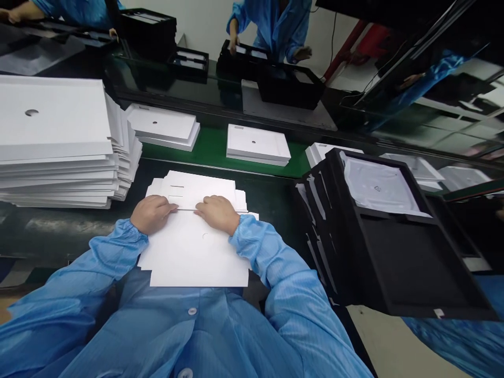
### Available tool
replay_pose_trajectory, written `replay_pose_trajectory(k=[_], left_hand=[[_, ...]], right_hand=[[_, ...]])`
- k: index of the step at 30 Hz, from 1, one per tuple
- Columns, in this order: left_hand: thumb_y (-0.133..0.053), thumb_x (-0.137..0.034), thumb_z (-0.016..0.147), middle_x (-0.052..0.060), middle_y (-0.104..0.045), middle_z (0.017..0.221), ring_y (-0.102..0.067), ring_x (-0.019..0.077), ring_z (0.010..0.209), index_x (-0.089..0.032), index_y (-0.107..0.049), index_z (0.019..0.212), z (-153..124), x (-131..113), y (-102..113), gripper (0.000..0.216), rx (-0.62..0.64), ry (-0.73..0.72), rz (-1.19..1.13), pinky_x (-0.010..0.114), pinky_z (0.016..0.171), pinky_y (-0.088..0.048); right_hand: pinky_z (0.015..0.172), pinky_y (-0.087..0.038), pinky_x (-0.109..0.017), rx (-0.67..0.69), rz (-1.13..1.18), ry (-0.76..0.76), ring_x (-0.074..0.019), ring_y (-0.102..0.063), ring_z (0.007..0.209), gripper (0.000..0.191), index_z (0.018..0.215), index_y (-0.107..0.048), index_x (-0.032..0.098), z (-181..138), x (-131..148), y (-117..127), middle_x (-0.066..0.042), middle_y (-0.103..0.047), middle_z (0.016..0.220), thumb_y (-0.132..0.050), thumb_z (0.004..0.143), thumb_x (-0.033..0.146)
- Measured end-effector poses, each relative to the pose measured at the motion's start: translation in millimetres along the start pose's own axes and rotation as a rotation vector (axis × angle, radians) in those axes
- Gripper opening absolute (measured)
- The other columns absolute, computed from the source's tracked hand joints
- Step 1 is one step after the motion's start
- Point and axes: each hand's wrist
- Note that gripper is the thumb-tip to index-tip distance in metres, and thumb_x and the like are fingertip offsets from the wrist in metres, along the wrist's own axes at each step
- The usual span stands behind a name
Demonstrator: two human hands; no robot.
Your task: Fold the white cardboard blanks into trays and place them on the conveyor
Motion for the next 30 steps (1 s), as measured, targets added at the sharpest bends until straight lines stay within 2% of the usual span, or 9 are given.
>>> replay_pose_trajectory(k=[7, 11, 15, 18, 20, 23, 26, 28, 30], left_hand=[[-0.056, -0.02, 0.092, 0.004, -0.063, 0.068, -0.058, 0.0172, 0.066, -0.022, -0.077, 0.09, -3.2, -1.6, 1.5, 0.022, -0.04, -0.045, 0.026, 0.032, 0.064, -0.043], [-0.055, -0.021, 0.093, 0.004, -0.064, 0.069, -0.06, 0.0175, 0.067, -0.022, -0.077, 0.092, -3.0, -1.3, 1.6, 0.022, -0.01, -0.034, 0.0, 0.032, 0.065, -0.045], [-0.054, -0.022, 0.093, 0.005, -0.067, 0.073, -0.063, 0.0186, 0.07, -0.022, -0.078, 0.096, -3.8, -1.6, -1.6, 0.024, 0.029, 0.028, -0.058, 0.033, 0.068, -0.048], [-0.053, -0.029, 0.096, 0.005, -0.072, 0.079, -0.067, 0.0193, 0.076, -0.022, -0.078, 0.098, -5.6, -0.5, -3.1, 0.026, 0.051, 0.107, -0.17, 0.034, 0.074, -0.052], [-0.056, -0.04, 0.096, 0.007, -0.074, 0.092, -0.069, 0.0206, 0.088, -0.021, -0.076, 0.106, -7.6, 1.7, -0.8, 0.03, 0.03, 0.179, -0.271, 0.035, 0.083, -0.054], [-0.056, -0.053, 0.094, 0.01, -0.071, 0.115, -0.065, 0.0228, 0.11, -0.02, -0.071, 0.118, -12.4, 5.5, 8.9, 0.043, -0.078, 0.34, -0.355, 0.038, 0.099, -0.052], [-0.049, -0.051, 0.097, 0.01, -0.069, 0.116, -0.064, 0.0218, 0.111, -0.018, -0.07, 0.119, -19.2, 5.0, 23.4, 0.045, -0.157, 0.526, -0.379, 0.037, 0.1, -0.052], [-0.047, -0.05, 0.098, 0.009, -0.069, 0.111, -0.065, 0.021, 0.105, -0.017, -0.071, 0.117, -24.8, 0.4, 33.6, 0.045, -0.106, 0.577, -0.385, 0.035, 0.096, -0.054], [-0.048, -0.05, 0.097, 0.009, -0.069, 0.109, -0.065, 0.0216, 0.102, -0.018, -0.071, 0.118, -30.6, -6.9, 42.8, 0.045, 0.025, 0.561, -0.357, 0.035, 0.093, -0.054]], right_hand=[[0.075, -0.037, -0.034, 0.021, -0.059, 0.037, -0.0219, -0.062, 0.092, 0.033, 0.101, -0.073, 0.019, 9.3, 12.1, 2.9, -0.009, -0.072, 0.098, -0.042, 0.102, 0.029], [0.077, -0.037, -0.034, 0.026, -0.052, 0.0, -0.022, -0.062, 0.092, 0.039, 0.1, -0.074, 0.019, 3.1, 9.7, 5.8, -0.01, -0.072, 0.097, -0.039, 0.104, 0.037], [0.079, -0.038, -0.033, 0.013, -0.042, -0.056, -0.0215, -0.062, 0.093, 0.049, 0.101, -0.074, 0.021, -13.1, -6.6, 9.6, -0.009, -0.071, 0.099, -0.034, 0.105, 0.049], [0.081, -0.038, -0.031, 0.031, -0.032, -0.107, -0.0207, -0.062, 0.095, 0.048, 0.102, -0.074, 0.022, -30.5, -25.6, 12.3, -0.008, -0.071, 0.099, -0.034, 0.105, 0.048], [0.082, -0.038, -0.03, 0.035, -0.023, -0.129, -0.0202, -0.062, 0.095, 0.045, 0.104, -0.073, 0.022, -41.6, -37.2, 12.7, -0.008, -0.071, 0.1, -0.036, 0.105, 0.046], [0.084, -0.039, -0.03, 0.017, -0.005, -0.152, -0.0198, -0.062, 0.095, 0.045, 0.104, -0.074, 0.021, -55.2, -48.8, 10.2, -0.008, -0.071, 0.1, -0.036, 0.105, 0.046], [0.086, -0.04, -0.029, -0.002, 0.026, -0.16, -0.0196, -0.062, 0.097, 0.043, 0.108, -0.074, 0.023, -64.8, -54.5, 7.0, -0.007, -0.071, 0.103, -0.037, 0.105, 0.045], [0.087, -0.04, -0.029, -0.01, 0.034, -0.169, -0.0197, -0.062, 0.099, 0.041, 0.112, -0.073, 0.023, -70.0, -57.5, 5.5, -0.007, -0.071, 0.105, -0.039, 0.104, 0.046], [0.085, -0.041, -0.03, -0.015, 0.028, -0.186, -0.0203, -0.061, 0.098, 0.04, 0.115, -0.072, 0.023, -75.0, -61.1, 4.1, -0.007, -0.07, 0.106, -0.042, 0.103, 0.048]])
Point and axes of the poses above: each hand's wrist, its own z-axis towards the middle knuckle, its own y-axis out of the back of the hand, x = y × z
